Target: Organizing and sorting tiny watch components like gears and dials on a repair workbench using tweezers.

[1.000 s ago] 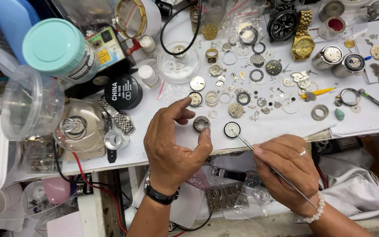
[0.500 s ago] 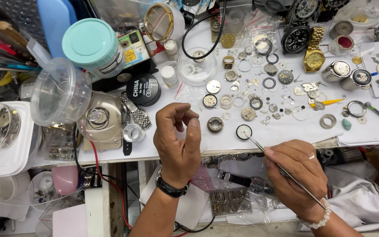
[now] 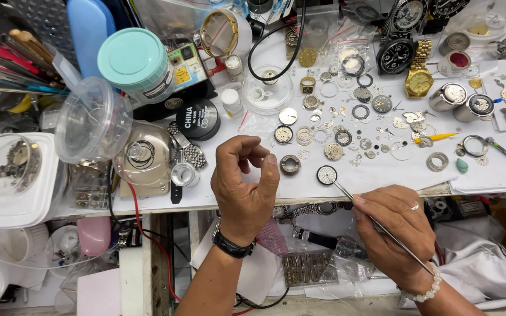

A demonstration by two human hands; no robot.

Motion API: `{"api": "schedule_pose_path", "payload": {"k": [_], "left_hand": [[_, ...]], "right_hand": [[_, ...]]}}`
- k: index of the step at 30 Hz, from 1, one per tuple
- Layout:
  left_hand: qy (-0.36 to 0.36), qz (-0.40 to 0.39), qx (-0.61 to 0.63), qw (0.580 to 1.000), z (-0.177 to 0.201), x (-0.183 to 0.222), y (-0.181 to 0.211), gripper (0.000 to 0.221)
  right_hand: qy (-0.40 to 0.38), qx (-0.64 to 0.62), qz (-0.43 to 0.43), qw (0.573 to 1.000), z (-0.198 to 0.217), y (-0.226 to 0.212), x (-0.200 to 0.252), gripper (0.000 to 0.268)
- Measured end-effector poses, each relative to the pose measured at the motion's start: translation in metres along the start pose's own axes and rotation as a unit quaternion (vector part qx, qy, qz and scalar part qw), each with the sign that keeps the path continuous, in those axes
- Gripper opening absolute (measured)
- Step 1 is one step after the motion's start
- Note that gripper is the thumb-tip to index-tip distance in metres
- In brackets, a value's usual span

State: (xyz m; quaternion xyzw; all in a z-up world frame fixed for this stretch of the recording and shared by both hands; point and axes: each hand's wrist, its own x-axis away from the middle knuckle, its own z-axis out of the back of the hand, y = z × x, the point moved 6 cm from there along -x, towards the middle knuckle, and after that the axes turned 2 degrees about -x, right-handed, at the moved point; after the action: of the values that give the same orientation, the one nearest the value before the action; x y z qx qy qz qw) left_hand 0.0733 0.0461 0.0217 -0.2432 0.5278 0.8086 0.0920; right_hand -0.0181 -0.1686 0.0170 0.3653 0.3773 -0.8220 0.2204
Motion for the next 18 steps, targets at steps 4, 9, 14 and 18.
{"api": "schedule_pose_path", "payload": {"k": [4, 9, 14, 18], "left_hand": [[0.015, -0.002, -0.002, 1.0, 0.001, 0.0, 0.001, 0.027], [0.039, -0.014, -0.002, 0.999, 0.002, 0.002, 0.002, 0.029], [0.031, -0.061, -0.021, 0.997, 0.002, 0.001, 0.013, 0.014], [0.004, -0.102, -0.033, 0.994, 0.0, -0.001, 0.024, 0.008]], "right_hand": [[0.004, -0.003, 0.012, 1.0, 0.002, -0.001, -0.001, 0.014], [0.011, -0.022, 0.019, 1.0, 0.005, -0.001, -0.002, 0.015], [0.007, -0.018, 0.011, 1.0, 0.007, -0.004, -0.003, 0.017], [0.014, 0.003, 0.011, 1.0, 0.009, -0.006, -0.008, 0.013]]}}
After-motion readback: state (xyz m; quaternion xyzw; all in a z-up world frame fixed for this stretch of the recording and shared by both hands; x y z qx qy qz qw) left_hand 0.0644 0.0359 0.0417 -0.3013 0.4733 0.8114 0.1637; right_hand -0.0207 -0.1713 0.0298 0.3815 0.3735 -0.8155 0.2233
